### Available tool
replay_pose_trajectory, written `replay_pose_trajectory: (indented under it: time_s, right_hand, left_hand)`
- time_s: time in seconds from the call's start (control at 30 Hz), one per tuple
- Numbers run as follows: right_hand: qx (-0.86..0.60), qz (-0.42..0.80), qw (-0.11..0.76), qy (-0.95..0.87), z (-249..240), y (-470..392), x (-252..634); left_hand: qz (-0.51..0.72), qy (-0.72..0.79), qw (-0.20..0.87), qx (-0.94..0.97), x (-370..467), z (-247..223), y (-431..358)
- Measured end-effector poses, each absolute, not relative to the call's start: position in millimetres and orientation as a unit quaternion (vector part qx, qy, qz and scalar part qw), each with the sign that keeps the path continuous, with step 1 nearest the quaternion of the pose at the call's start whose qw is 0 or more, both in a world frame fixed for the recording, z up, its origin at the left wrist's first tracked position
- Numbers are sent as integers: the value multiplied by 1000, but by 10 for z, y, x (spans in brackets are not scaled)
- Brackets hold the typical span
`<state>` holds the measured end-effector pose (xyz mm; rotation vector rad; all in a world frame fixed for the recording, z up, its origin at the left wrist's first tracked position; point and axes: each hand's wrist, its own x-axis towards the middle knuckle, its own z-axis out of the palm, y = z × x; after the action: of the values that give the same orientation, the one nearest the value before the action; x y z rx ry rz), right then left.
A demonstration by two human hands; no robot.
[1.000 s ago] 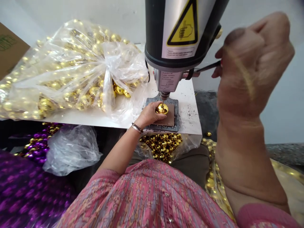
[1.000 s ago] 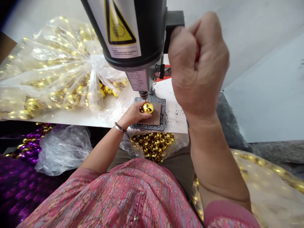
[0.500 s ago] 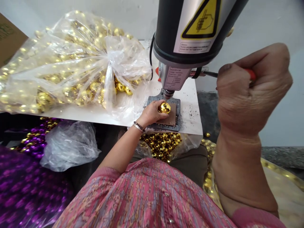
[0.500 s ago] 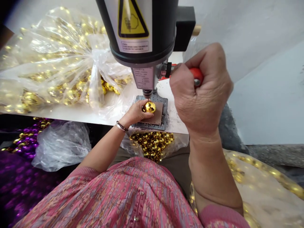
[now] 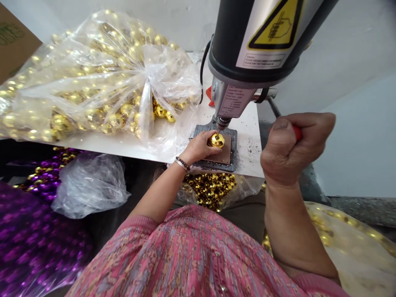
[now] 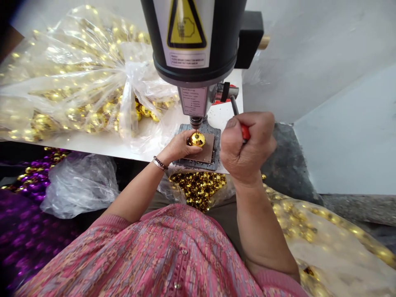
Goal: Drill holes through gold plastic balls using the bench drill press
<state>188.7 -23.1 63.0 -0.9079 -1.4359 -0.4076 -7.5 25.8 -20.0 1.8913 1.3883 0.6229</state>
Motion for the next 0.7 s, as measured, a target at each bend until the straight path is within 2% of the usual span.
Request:
replay_pose_trajectory:
  time_s: [0.43,0.6,0.7]
  right_hand:
    - [-392,-131,685,-600,167,-96,1800]
    - [-415,-106,677,-599,675,-112,1891]
    - [-460,4,663,-591,1121,-32,1927]
  left_hand:
    - [233,546,336,731,-69,-167,239]
    - [231,541,341,733,-51,-158,219]
    - [258,535,330,734,-58,-160,160]
